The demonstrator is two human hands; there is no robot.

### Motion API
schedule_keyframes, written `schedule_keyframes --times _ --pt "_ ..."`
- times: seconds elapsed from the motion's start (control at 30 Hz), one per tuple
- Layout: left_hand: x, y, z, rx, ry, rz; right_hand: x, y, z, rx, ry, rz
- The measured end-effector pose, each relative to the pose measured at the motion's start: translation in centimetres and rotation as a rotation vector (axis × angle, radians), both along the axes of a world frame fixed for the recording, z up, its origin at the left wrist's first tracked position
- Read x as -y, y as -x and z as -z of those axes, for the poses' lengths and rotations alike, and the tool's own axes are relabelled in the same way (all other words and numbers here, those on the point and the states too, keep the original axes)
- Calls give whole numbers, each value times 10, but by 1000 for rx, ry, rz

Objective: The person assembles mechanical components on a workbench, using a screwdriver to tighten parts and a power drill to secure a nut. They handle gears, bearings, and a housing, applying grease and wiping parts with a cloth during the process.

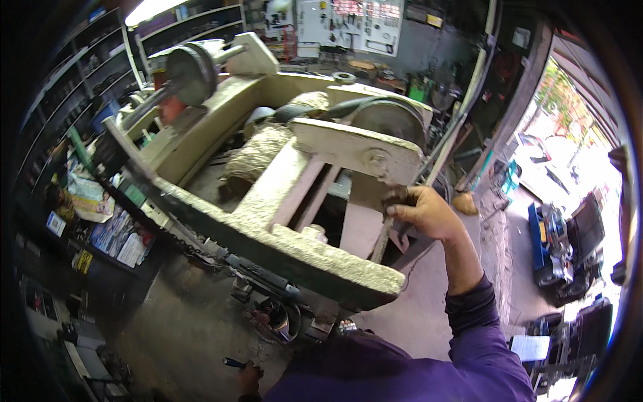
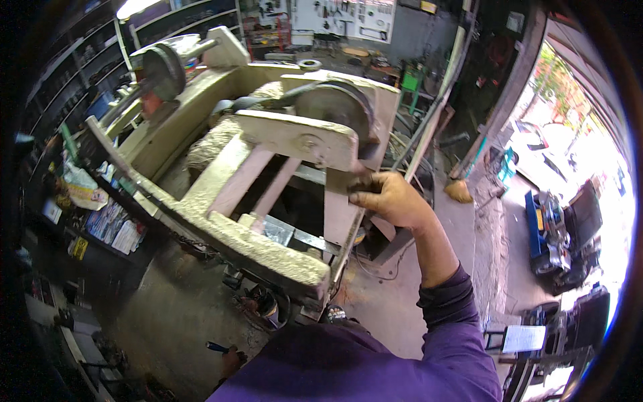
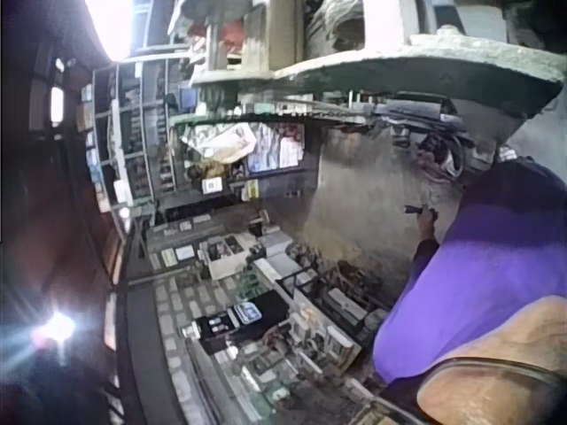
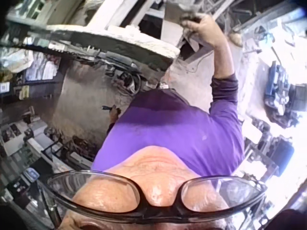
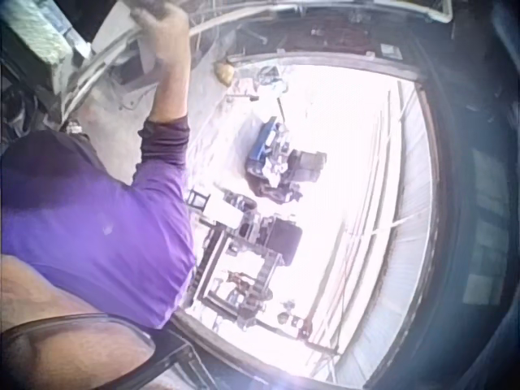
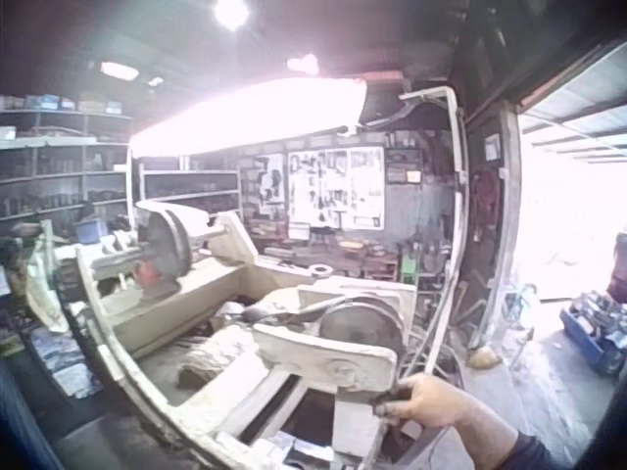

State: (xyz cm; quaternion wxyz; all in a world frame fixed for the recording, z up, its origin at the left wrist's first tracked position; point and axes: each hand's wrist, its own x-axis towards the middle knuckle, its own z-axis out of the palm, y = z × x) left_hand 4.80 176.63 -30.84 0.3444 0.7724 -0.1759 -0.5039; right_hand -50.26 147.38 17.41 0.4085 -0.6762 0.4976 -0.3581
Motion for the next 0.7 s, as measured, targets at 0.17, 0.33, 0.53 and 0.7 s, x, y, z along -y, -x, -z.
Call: schedule_keyframes --times 0.17,0.33,0.53,0.7 --pt "-39 18 38 -64 -75 -131 -12 23 -69 72 135 468" --pt "-97 29 73 -164 -72 -146 7 25 -189 -83 888 401" --pt "-100 30 70 142 -19 -345 67 -93 -320 -880 1337 262" --pt "-67 20 60 -95 -150 -274 68 -120 -338 -1243 1964 155"
